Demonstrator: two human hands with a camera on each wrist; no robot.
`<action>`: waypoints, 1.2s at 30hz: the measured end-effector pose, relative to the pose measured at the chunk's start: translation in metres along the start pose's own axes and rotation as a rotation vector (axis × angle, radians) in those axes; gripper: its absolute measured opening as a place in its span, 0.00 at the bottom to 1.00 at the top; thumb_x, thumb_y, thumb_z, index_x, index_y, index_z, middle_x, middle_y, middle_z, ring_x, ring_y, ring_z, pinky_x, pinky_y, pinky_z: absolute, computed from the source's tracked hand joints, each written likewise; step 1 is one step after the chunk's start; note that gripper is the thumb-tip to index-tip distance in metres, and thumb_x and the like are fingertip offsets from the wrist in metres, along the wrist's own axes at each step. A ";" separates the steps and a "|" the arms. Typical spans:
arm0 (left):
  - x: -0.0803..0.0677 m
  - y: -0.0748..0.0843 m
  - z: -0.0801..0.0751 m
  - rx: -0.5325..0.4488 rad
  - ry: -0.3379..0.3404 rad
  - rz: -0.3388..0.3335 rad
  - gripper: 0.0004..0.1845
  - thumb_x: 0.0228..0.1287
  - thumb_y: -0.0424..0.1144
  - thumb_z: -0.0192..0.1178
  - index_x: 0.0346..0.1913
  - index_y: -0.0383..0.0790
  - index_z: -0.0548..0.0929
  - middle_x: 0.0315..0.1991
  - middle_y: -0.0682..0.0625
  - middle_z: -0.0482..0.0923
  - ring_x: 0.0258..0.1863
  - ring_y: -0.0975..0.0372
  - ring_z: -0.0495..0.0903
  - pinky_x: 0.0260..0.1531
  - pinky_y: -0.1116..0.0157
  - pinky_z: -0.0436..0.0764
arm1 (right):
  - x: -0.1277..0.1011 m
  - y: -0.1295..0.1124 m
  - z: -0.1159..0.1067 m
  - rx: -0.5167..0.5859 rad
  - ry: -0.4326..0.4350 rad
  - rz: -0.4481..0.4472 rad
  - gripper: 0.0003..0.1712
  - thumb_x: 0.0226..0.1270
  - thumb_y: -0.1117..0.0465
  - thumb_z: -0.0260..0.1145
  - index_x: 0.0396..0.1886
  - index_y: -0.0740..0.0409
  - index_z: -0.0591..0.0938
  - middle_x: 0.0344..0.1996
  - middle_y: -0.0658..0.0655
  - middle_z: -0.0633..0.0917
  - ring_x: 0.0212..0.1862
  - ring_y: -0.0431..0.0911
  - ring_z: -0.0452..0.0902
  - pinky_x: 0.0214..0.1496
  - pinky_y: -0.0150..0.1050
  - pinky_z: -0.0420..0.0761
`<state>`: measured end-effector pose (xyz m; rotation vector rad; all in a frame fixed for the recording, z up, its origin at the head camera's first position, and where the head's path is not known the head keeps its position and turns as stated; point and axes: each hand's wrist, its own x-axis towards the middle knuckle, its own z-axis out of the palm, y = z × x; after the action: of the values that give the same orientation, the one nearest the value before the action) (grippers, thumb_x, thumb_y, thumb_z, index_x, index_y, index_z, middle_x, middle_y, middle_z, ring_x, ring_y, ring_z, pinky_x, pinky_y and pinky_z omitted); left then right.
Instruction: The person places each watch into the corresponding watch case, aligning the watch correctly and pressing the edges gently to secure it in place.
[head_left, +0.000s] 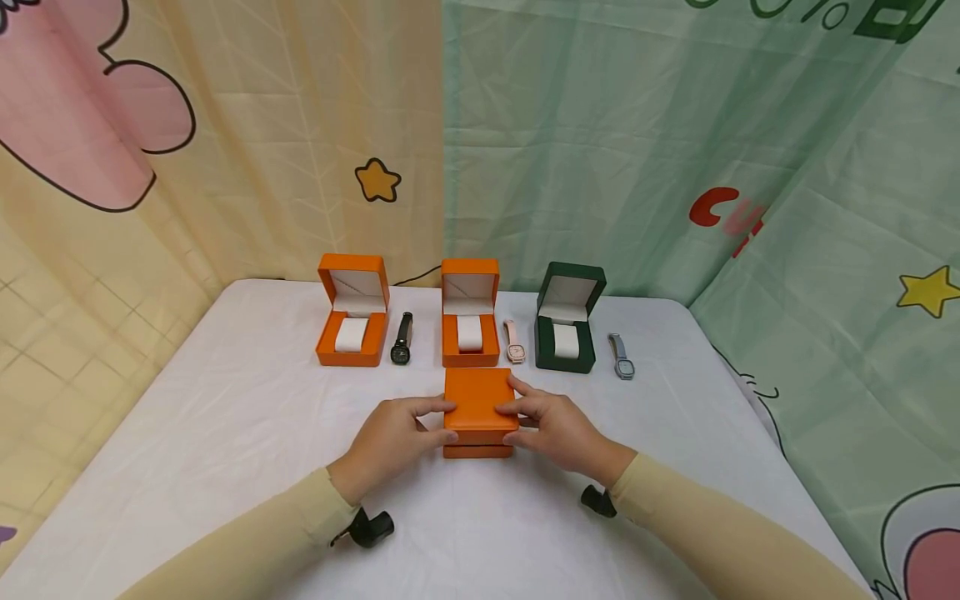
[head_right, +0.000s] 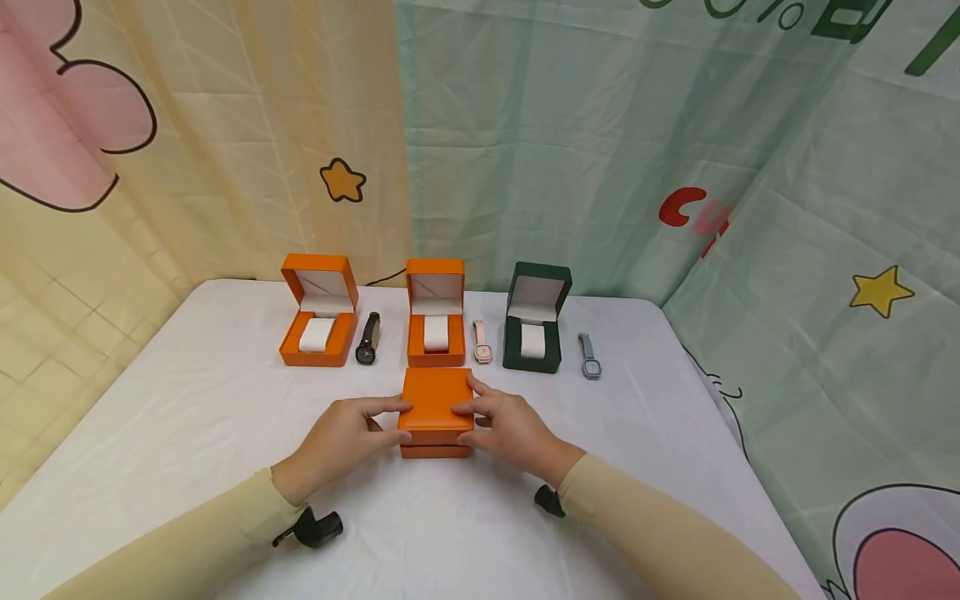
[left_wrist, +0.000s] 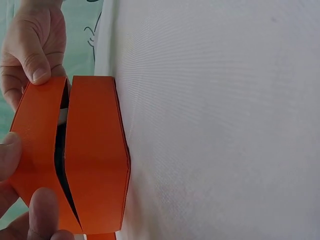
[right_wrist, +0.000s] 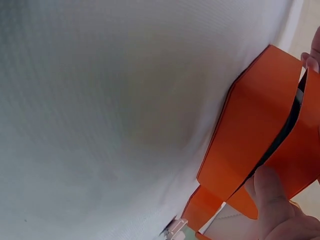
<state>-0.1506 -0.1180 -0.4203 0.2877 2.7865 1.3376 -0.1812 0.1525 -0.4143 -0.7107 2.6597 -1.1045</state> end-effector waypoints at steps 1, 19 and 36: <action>0.000 0.000 0.000 0.000 -0.003 0.001 0.20 0.61 0.44 0.78 0.57 0.52 0.91 0.64 0.50 0.85 0.23 0.67 0.79 0.25 0.69 0.75 | 0.000 0.000 0.001 -0.004 0.001 0.001 0.25 0.64 0.63 0.78 0.62 0.54 0.87 0.81 0.60 0.66 0.70 0.57 0.79 0.61 0.42 0.85; -0.002 -0.002 -0.001 0.031 -0.064 0.045 0.20 0.62 0.42 0.77 0.58 0.49 0.91 0.68 0.48 0.81 0.21 0.66 0.78 0.24 0.70 0.78 | -0.011 -0.006 0.008 -0.087 0.030 0.116 0.27 0.67 0.59 0.77 0.66 0.47 0.85 0.73 0.60 0.78 0.70 0.56 0.80 0.59 0.42 0.86; -0.003 -0.001 0.001 0.084 -0.043 0.041 0.18 0.63 0.42 0.76 0.56 0.51 0.91 0.66 0.47 0.83 0.16 0.67 0.69 0.19 0.71 0.70 | -0.012 -0.007 0.014 -0.015 0.053 0.130 0.27 0.67 0.61 0.77 0.66 0.51 0.85 0.72 0.62 0.78 0.70 0.56 0.80 0.60 0.41 0.86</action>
<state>-0.1473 -0.1188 -0.4218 0.3744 2.8208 1.2093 -0.1633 0.1455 -0.4191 -0.5091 2.7168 -1.0848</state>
